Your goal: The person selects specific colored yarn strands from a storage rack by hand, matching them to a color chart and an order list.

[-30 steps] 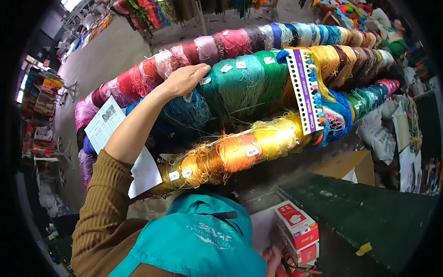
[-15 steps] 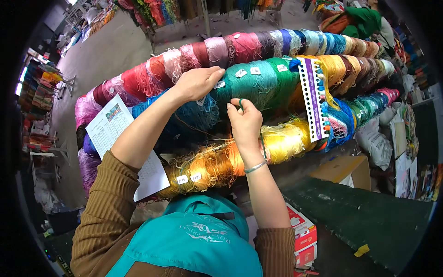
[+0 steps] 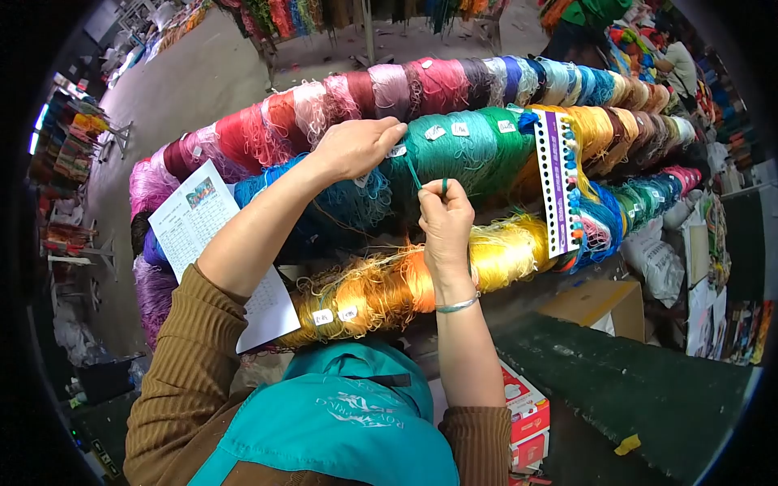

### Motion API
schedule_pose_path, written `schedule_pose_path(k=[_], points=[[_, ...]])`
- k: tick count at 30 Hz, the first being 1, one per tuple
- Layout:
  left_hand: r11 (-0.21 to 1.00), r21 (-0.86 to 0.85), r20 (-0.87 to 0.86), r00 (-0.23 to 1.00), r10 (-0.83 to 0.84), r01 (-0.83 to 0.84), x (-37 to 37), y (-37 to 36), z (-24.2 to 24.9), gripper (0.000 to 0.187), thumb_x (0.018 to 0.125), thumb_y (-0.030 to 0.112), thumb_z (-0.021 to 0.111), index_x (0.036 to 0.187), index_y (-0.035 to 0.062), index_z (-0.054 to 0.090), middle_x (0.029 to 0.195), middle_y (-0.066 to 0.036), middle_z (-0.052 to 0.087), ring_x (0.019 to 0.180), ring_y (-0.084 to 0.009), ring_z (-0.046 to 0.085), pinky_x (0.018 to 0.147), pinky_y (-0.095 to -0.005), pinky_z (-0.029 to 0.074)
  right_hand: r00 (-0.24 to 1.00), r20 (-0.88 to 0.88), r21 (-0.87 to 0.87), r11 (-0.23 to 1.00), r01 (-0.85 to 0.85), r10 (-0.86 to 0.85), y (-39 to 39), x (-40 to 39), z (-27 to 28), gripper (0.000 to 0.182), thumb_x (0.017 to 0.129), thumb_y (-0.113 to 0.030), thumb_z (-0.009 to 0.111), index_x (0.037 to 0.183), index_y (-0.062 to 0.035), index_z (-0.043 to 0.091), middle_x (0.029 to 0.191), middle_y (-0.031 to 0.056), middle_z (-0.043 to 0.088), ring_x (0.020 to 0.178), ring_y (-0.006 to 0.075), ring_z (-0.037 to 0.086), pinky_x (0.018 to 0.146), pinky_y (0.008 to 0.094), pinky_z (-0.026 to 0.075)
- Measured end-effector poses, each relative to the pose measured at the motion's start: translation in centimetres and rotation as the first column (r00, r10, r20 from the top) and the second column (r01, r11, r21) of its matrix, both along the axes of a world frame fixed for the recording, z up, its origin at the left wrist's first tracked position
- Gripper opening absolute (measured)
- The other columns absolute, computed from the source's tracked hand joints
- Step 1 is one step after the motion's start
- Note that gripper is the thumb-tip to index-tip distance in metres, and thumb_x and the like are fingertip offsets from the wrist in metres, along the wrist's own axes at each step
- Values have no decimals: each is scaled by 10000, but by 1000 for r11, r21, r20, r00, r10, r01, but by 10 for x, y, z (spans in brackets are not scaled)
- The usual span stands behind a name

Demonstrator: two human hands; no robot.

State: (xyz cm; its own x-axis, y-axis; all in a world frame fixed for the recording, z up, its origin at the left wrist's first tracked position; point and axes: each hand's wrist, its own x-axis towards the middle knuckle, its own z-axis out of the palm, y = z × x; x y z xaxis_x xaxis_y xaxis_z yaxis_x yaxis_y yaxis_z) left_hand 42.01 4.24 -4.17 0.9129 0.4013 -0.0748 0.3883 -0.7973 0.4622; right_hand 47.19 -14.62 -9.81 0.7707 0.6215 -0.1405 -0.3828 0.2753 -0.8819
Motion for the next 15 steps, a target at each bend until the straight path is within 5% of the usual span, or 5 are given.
schedule_pose_path(k=[7, 15], points=[[1000, 11, 17, 1000, -14, 14, 0, 0, -1, 497, 1005, 450, 303, 1042, 69, 620, 972, -202, 683, 961, -392, 646, 853, -509, 491, 973, -193, 93, 989, -113, 130, -5, 4, 4, 22, 942, -44, 526, 947, -56, 507, 803, 132, 654, 477, 74, 503, 383, 173, 326], [1000, 15, 1, 1000, -10, 10, 0, -2, 1, 493, 1005, 446, 304, 1043, 70, 619, 974, -202, 684, 961, -388, 648, 851, -510, 491, 984, -144, 21, 994, -108, 110, -6, 2, 2, 28, 975, -81, 497, 965, -55, 500, 791, 137, 647, 457, 75, 513, 360, 167, 314]])
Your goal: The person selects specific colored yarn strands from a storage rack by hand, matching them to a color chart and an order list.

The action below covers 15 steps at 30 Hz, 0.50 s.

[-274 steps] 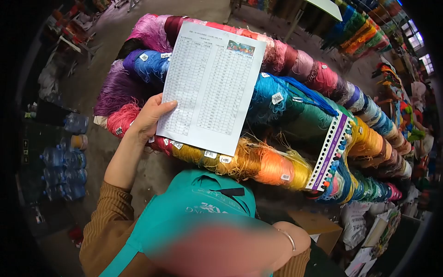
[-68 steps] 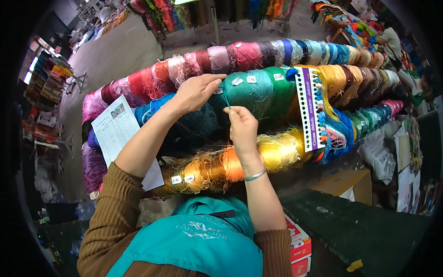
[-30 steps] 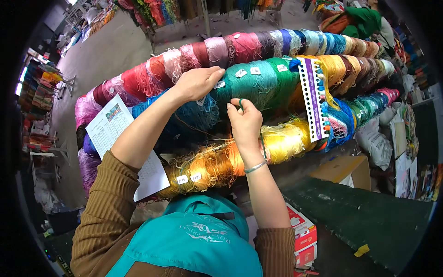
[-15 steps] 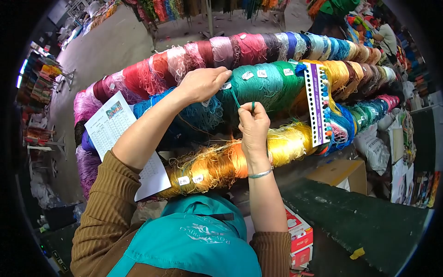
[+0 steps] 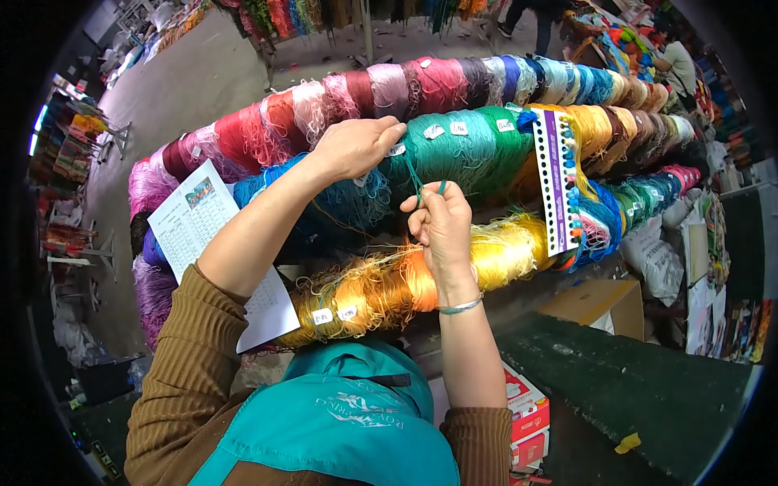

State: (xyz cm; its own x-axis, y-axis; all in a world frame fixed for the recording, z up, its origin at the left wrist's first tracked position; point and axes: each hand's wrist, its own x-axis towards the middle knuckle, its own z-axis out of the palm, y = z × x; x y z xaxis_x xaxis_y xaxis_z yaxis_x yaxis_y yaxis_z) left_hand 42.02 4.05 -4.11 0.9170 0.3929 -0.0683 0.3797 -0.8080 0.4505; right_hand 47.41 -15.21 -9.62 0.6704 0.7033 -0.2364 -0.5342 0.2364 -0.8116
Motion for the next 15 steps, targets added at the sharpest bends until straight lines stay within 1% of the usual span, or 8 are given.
schedule_pose_path(k=[2, 5, 7, 8, 10, 11, 13, 15], points=[[1000, 7, 10, 1000, 5, -5, 0, 0, -1, 494, 1005, 447, 302, 1041, 69, 619, 975, -202, 685, 958, -389, 648, 851, -509, 491, 1000, 22, 0, 1000, 4, -4, 2, -1, 0, 31, 978, -84, 497, 966, -56, 499, 792, 137, 648, 459, 73, 516, 360, 167, 315], [1000, 6, 17, 1000, 10, -10, 0, 0, -1, 493, 1004, 447, 304, 1036, 68, 618, 976, -203, 685, 959, -388, 648, 851, -508, 491, 999, 32, -6, 1000, 22, -22, 3, -1, 2, 37, 980, -94, 510, 966, -60, 502, 766, 104, 633, 452, 58, 491, 368, 161, 312], [1000, 1, 3, 1000, 8, -8, 0, 0, 0, 492, 1004, 446, 305, 1038, 69, 619, 976, -203, 685, 960, -389, 648, 852, -507, 491, 999, 50, -8, 1000, 18, -17, 5, 0, 1, 54, 965, -99, 557, 982, -70, 514, 730, 27, 590, 443, 34, 432, 378, 161, 279], [1000, -5, -11, 1000, 8, -8, 0, 0, 0, 490, 1003, 446, 307, 1039, 69, 619, 976, -204, 685, 960, -390, 648, 853, -506, 491, 999, 50, -8, 1000, 18, -17, 5, 0, 1, 54, 965, -99, 557, 982, -70, 514, 730, 27, 590, 443, 34, 432, 378, 161, 279], [1000, -5, -5, 1000, 5, -5, 0, 0, 1, 490, 1003, 445, 307, 1041, 68, 619, 976, -205, 685, 961, -390, 648, 854, -505, 491, 998, 64, -38, 999, 9, -6, 7, 0, 1, 77, 942, -91, 603, 992, -79, 545, 683, -28, 519, 431, 17, 364, 374, 167, 247], [1000, -6, 1, 1000, 2, -2, 0, 0, 1, 490, 1004, 443, 307, 1043, 67, 619, 976, -206, 684, 961, -391, 647, 854, -505, 490, 998, 64, -38, 999, 8, -5, 9, -1, 1, 77, 942, -91, 603, 992, -79, 545, 683, -28, 519, 431, 17, 364, 374, 167, 247], [1000, 3, 5, 1000, 2, -2, 0, 0, 0, 489, 1004, 441, 307, 1044, 66, 618, 975, -208, 684, 961, -390, 648, 855, -505, 490, 991, 124, -97, 994, 53, -41, 15, -3, 1, 110, 918, -83, 645, 984, -79, 557, 664, -68, 474, 428, 4, 330, 380, 174, 217], [1000, 12, 10, 1000, 0, 0, 0, 0, -1, 488, 1005, 440, 307, 1045, 65, 618, 975, -209, 684, 960, -390, 648, 855, -504, 491, 987, 148, -127, 988, 88, -69, 20, -5, 2, 109, 915, -90, 653, 971, -72, 561, 664, -77, 470, 443, -7, 331, 385, 172, 220]])
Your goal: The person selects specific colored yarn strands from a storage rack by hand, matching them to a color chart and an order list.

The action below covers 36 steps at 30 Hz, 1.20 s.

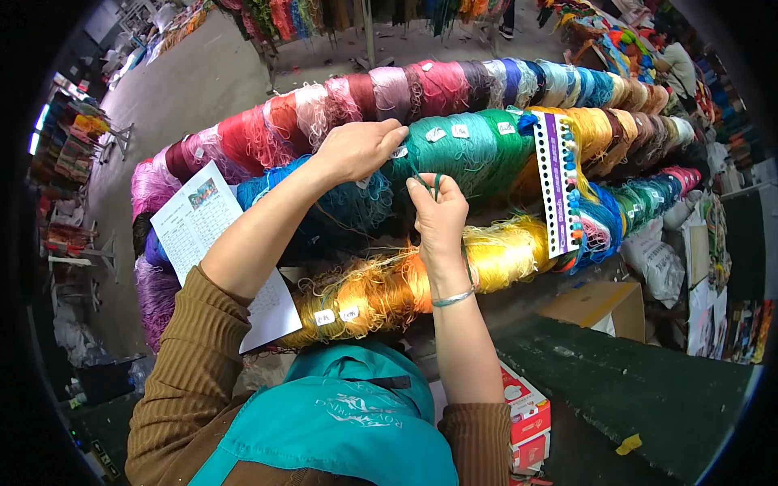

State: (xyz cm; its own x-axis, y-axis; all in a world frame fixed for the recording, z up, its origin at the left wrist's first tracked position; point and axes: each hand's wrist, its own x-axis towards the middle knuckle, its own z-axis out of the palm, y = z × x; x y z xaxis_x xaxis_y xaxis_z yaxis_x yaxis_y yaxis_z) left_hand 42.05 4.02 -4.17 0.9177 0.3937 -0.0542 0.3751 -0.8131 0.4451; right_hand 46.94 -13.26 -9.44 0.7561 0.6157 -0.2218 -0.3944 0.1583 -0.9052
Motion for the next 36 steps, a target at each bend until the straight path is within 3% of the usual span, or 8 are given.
schedule_pose_path(k=[12, 15, 21, 25, 27, 30, 34, 36], points=[[1000, 3, -18, 1000, -14, 14, -1, -1, 4, 485, 1007, 432, 310, 1042, 54, 611, 983, -211, 683, 966, -394, 647, 857, -509, 489, 983, -133, 223, 962, 157, -130, -1, -1, 3, 135, 906, 0, 515, 850, -116, 471, 653, -47, 424, 453, 9, 309, 391, 189, 207], [1000, -9, -23, 1000, -2, 2, 0, 0, 2, 485, 1004, 441, 314, 1044, 63, 614, 991, -205, 682, 977, -392, 644, 867, -505, 486, 980, -190, 228, 974, -5, 50, -9, 3, 11, 107, 929, -32, 526, 865, -107, 487, 638, -51, 433, 438, 9, 313, 380, 195, 207], [999, -53, -52, 999, -3, 0, 1, 3, 1, 487, 996, 465, 321, 1065, 85, 619, 1059, -187, 673, 1030, -381, 627, 890, -490, 478, 981, 10, -74, 978, -193, 194, -48, -13, 21, 169, 982, -163, 563, 942, -32, 663, 558, -108, 396, 408, -6, 292, 381, 200, 211], [999, -36, -52, 999, -10, 8, 4, 5, -2, 481, 998, 449, 318, 1048, 75, 618, 1031, -199, 674, 1017, -389, 625, 892, -489, 472, 944, -253, -37, 973, -227, 211, -170, -51, 13, 162, 964, -137, 574, 947, 7, 646, 540, -74, 377, 411, 26, 305, 390, 213, 211], [999, -26, -52, 998, -20, 18, 4, 5, -2, 481, 1001, 436, 311, 1041, 64, 613, 1010, -208, 672, 1003, -395, 625, 887, -494, 468, 927, -350, -98, 978, -182, 138, -252, -67, -11, 141, 937, -129, 594, 896, 2, 630, 527, -71, 350, 402, 36, 286, 392, 219, 215], [1000, -9, -55, 998, -20, 20, 5, 4, -3, 483, 1003, 430, 299, 1036, 62, 609, 991, -211, 671, 994, -398, 626, 887, -495, 465, 871, -412, -465, 884, 52, -268, -377, -102, -57, 196, 907, -146, 614, 734, -102, 533, 512, -73, 334, 372, 60, 278, 357, 229, 198], [1000, 6, -45, 999, -27, 28, 6, 6, -9, 482, 1005, 427, 294, 1024, 62, 609, 964, -204, 674, 983, -393, 630, 881, -495, 467, 503, -229, -909, 368, 196, -834, -521, -182, -121, 157, 877, -223, 570, 762, -120, 540, 502, -64, 338, 367, 84, 285, 345, 233, 241], [998, 57, 8, 1000, -20, 20, 6, 7, -14, 482, 1006, 426, 292, 1012, 60, 607, 930, -193, 675, 969, -390, 633, 875, -497, 469, 494, -352, -837, 503, 213, -795, -511, -186, -105, 168, 900, -223, 560, 763, -131, 529, 503, -67, 331, 371, 74, 290, 345, 227, 242]])
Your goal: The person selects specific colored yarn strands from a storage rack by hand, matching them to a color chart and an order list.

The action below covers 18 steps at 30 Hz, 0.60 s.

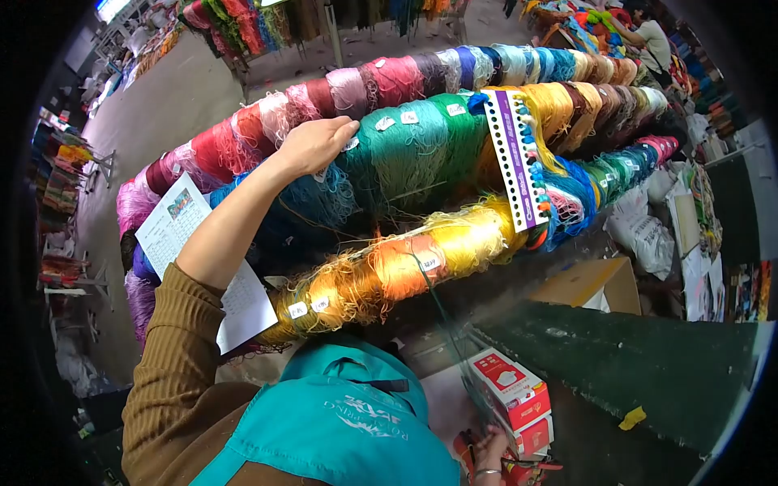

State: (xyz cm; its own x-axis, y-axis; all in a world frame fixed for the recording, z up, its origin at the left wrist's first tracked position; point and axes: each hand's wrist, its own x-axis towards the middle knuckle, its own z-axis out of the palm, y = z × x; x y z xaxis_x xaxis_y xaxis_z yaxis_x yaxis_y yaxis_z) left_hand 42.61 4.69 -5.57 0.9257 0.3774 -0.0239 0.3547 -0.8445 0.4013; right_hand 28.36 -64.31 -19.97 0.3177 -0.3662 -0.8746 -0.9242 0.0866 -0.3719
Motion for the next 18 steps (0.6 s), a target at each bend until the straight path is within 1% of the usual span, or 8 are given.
schedule_pose_path(k=[3, 5, 6, 7, 10, 12, 16, 18], points=[[999, -42, -45, 999, 6, -8, 1, -1, 4, 483, 1004, 430, 299, 1032, 66, 614, 979, -203, 674, 978, -395, 633, 877, -495, 473, 989, 135, 552, 834, -21, -64, 72, 28, 14, 222, 988, -236, 508, 787, -146, 522, 513, -80, 302, 383, 47, 297, 352, 203, 242], [999, -50, -55, 998, 11, -14, -1, -3, 8, 483, 1004, 432, 301, 1035, 66, 615, 991, -204, 674, 981, -396, 633, 876, -496, 474, 967, 249, 707, 692, -144, -54, 171, 71, 50, 252, 1035, -238, 455, 810, -146, 523, 520, -84, 288, 388, 42, 288, 358, 191, 241], [998, -54, -64, 998, 14, -18, -1, -3, 10, 483, 1003, 433, 303, 1039, 67, 617, 1003, -206, 673, 984, -396, 632, 875, -496, 474, 963, 264, 820, 537, -198, -49, 218, 92, 72, 144, 1022, -204, 476, 948, -113, 560, 541, -66, 313, 423, 59, 268, 381, 211, 221], [998, -56, -64, 998, 12, -16, -2, -3, 10, 481, 1003, 432, 306, 1034, 66, 617, 1001, -204, 673, 982, -397, 632, 874, -497, 474, 942, 333, 884, 361, -298, -41, 263, 110, 88, 138, 1028, -188, 457, 966, -109, 551, 543, -66, 317, 435, 56, 281, 394, 209, 230], [998, -54, -49, 999, 16, -18, -3, -4, 12, 478, 1002, 430, 314, 1026, 64, 620, 989, -203, 676, 978, -400, 633, 876, -499, 476, 856, 517, 809, 338, -481, -20, 377, 149, 109, 69, 982, -96, 547, 1030, -62, 582, 573, -89, 312, 427, 40, 253, 414, 209, 210], [999, -50, -53, 998, 18, -21, -3, -5, 12, 477, 1002, 430, 316, 1023, 64, 621, 983, -202, 677, 973, -400, 635, 872, -502, 478, 710, 690, 610, 413, -677, 144, 439, 165, 124, 129, 957, -98, 602, 1067, -30, 610, 590, -103, 346, 432, 8, 271, 403, 202, 190], [998, -48, -57, 998, 29, -32, -4, -7, 15, 478, 1002, 428, 323, 1034, 62, 629, 986, -202, 682, 968, -396, 643, 867, -506, 485, 533, 811, 326, 569, -755, 243, 502, 177, 107, 209, 880, -104, 703, 1048, 10, 651, 650, -92, 486, 465, -11, 343, 411, 183, 232], [998, -50, -44, 999, 29, -31, -5, -7, 16, 479, 1001, 426, 329, 1041, 62, 638, 993, -202, 685, 971, -394, 645, 869, -503, 487, 515, 819, 284, 600, -748, 255, 514, 179, 95, 191, 851, -99, 729, 996, 11, 670, 685, -79, 523, 482, -2, 358, 429, 181, 257]])
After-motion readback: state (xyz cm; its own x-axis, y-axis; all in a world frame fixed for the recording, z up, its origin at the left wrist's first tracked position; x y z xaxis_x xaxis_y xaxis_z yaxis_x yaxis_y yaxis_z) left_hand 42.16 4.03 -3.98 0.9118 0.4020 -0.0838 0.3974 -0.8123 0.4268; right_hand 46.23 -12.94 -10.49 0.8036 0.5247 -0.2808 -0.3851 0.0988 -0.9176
